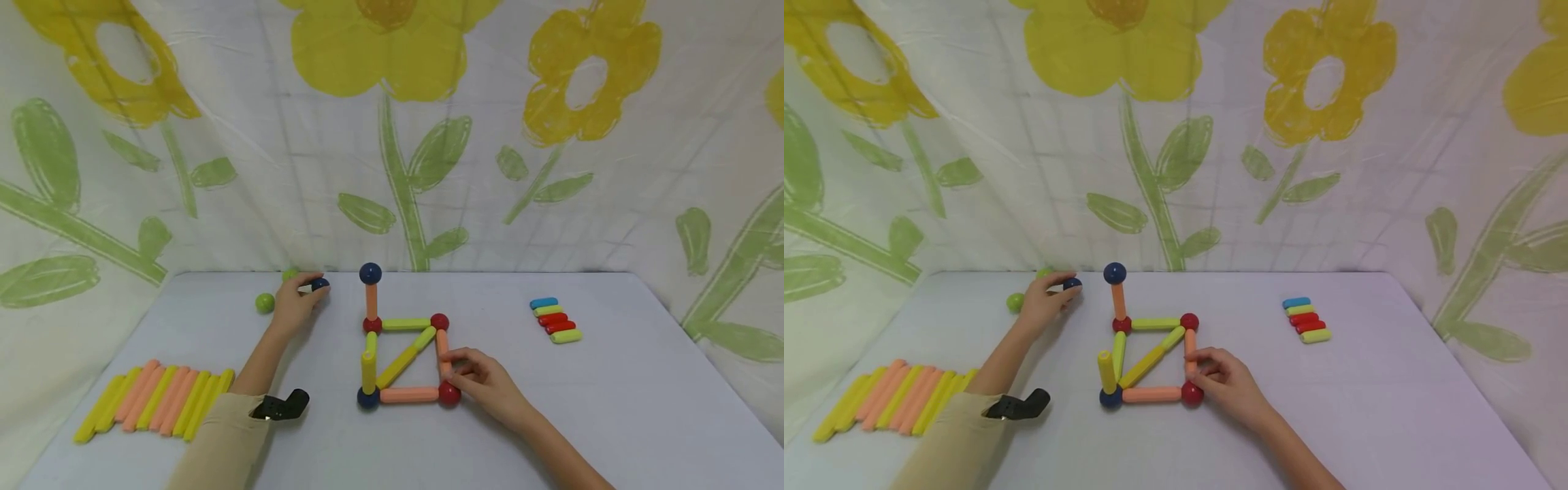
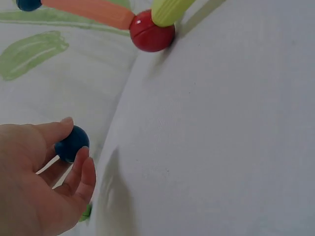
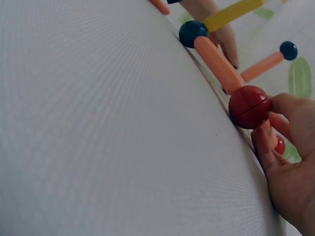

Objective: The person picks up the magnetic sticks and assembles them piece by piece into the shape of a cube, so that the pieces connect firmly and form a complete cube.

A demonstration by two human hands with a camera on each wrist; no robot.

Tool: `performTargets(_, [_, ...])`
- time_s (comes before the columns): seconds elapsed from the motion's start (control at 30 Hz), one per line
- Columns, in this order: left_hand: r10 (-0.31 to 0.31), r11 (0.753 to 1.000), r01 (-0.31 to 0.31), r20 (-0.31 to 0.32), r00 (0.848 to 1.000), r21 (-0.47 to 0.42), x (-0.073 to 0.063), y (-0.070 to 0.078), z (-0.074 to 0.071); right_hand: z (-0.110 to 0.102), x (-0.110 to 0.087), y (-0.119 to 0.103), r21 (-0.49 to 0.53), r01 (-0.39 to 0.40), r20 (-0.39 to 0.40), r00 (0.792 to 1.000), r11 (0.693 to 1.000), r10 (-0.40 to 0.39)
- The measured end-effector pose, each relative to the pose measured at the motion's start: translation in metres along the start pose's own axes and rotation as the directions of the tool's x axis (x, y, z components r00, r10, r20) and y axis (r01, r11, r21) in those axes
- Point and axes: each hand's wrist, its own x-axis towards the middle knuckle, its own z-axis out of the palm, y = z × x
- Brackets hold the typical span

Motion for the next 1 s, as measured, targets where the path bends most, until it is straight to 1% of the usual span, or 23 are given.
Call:
performTargets(0.07, [0.005, 0.998, -0.005, -0.008, 1.000, -0.057, -0.008, 0.005, 0.000, 0.000, 0.000, 0.000, 0.000, 0.001, -0.002, 1.000, 1.000, -0.001])
performTargets(0.2, [0.003, 0.988, -0.003, 0.006, 1.000, -0.153, -0.026, 0.015, 0.002, 0.001, 0.000, -0.002, -0.011, 0.004, -0.006, 1.000, 1.000, -0.004])
performTargets(0.37, [0.003, 0.976, 0.004, 0.031, 1.000, -0.220, -0.047, 0.030, 0.004, 0.001, 0.000, -0.003, -0.009, 0.002, -0.004, 1.000, 1.000, -0.002])
performTargets(0.47, [0.027, 0.969, -0.019, 0.030, 0.999, -0.246, -0.058, 0.038, 0.005, 0.001, 0.000, -0.002, -0.006, 0.004, -0.007, 1.000, 1.000, -0.004])
performTargets(0.6, [0.067, 0.966, -0.055, 0.037, 0.997, -0.254, -0.073, 0.049, 0.004, 0.001, -0.001, -0.002, -0.015, 0.009, -0.010, 1.000, 1.000, -0.009])
performTargets(0.73, [0.087, 0.968, -0.071, 0.057, 0.995, -0.243, -0.088, 0.059, 0.002, 0.000, -0.001, -0.002, -0.014, 0.005, -0.009, 1.000, 1.000, -0.005])
performTargets(0.87, [0.108, 0.972, -0.085, 0.092, 0.990, -0.220, -0.102, 0.067, -0.001, 0.000, -0.001, -0.003, -0.012, -0.006, -0.005, 1.000, 1.000, 0.006])
performTargets(1.0, [0.131, 0.974, -0.102, 0.137, 0.982, -0.204, -0.109, 0.070, -0.001, 0.000, -0.001, -0.003, -0.015, -0.010, -0.001, 1.000, 1.000, 0.010])
